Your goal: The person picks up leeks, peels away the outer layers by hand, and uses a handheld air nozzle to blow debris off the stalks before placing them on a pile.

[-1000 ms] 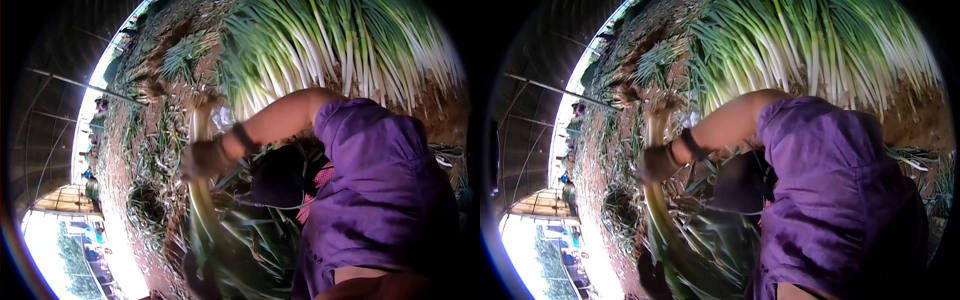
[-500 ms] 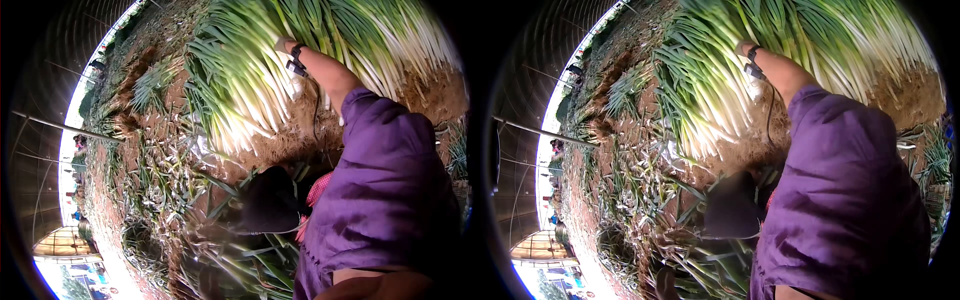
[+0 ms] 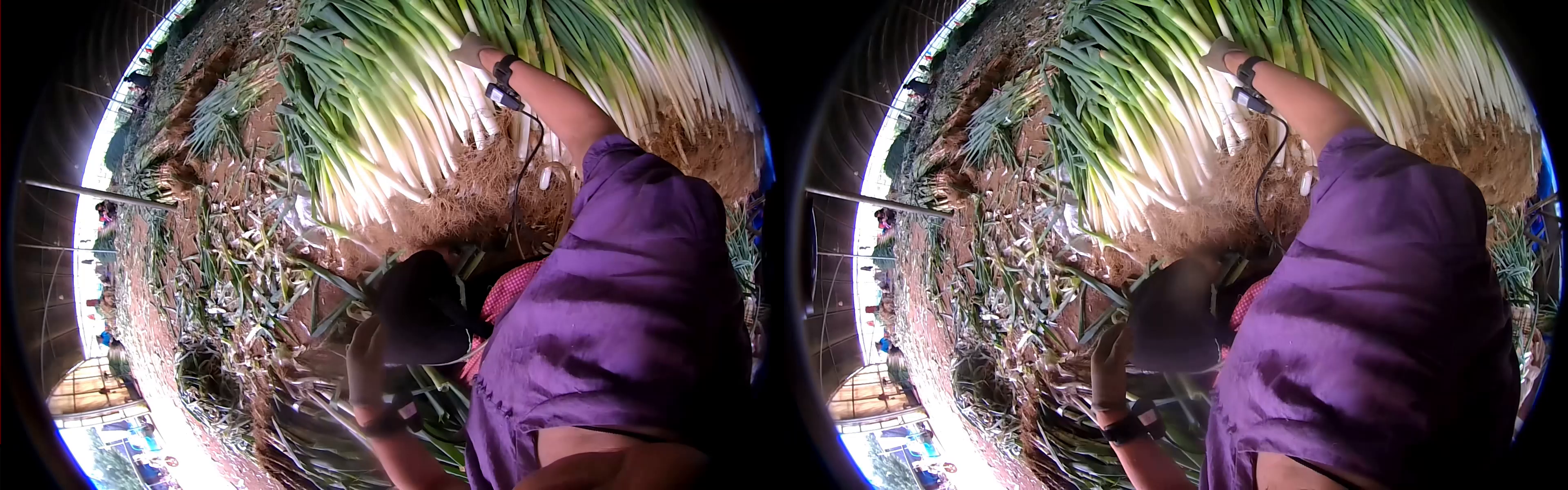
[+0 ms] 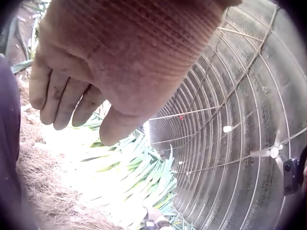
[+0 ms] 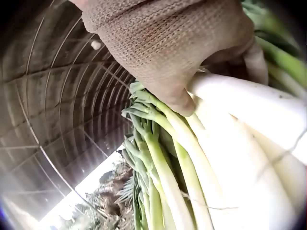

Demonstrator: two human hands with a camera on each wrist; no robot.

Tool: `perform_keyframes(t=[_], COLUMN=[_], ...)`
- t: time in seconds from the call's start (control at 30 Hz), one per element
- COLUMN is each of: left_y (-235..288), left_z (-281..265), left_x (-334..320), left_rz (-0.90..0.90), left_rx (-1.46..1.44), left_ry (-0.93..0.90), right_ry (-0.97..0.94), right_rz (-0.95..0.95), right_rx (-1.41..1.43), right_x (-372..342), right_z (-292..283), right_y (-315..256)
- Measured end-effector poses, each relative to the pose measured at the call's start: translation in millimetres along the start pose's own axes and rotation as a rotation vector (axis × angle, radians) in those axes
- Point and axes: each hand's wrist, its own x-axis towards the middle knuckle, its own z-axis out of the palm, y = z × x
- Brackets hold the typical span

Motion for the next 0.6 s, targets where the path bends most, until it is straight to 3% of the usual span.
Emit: perform_keyframes(t=[0.07,0.1,0.17,0.2,0.27,0.37,0.4,0.47,0.57,0.6], left_y=[-11,-17,-25,-28,-35,-54,-60,-67,-76,-81], left_z=[1,1,1,1,5,12,14,19,24,25], left_x=[1,0,-4,-6,-7,-7,-8,-9,-9,-9], left_rz=[-0.013,-0.021,-0.059,-0.078,-0.119,-0.023,0.029,-0.062,-0.151,-0.162], left_rx=[0.016,0.023,-0.080,-0.130,-0.134,-0.073,-0.040,-0.160,-0.260,-0.302], left_ry=[0.018,0.027,0.049,0.060,0.106,0.111,0.102,0.098,0.124,0.142], right_ry=[0.288,0.365,0.224,-0.259,-0.761,-0.995,-1.024,-0.993,-0.749,-0.767], right_rz=[-0.022,-0.159,-0.353,-0.158,-0.165,0.107,0.221,0.301,-0.018,0.387], right_rx=[-0.265,-0.333,-0.032,0.247,0.421,0.934,1.067,1.186,1.077,1.320], right_x=[-26,-57,-112,-140,-202,-249,-258,-254,-233,-232], right_z=[9,-3,-3,4,40,149,179,220,268,258], right_y=[-6,-16,-34,-44,-42,1,15,31,36,7])
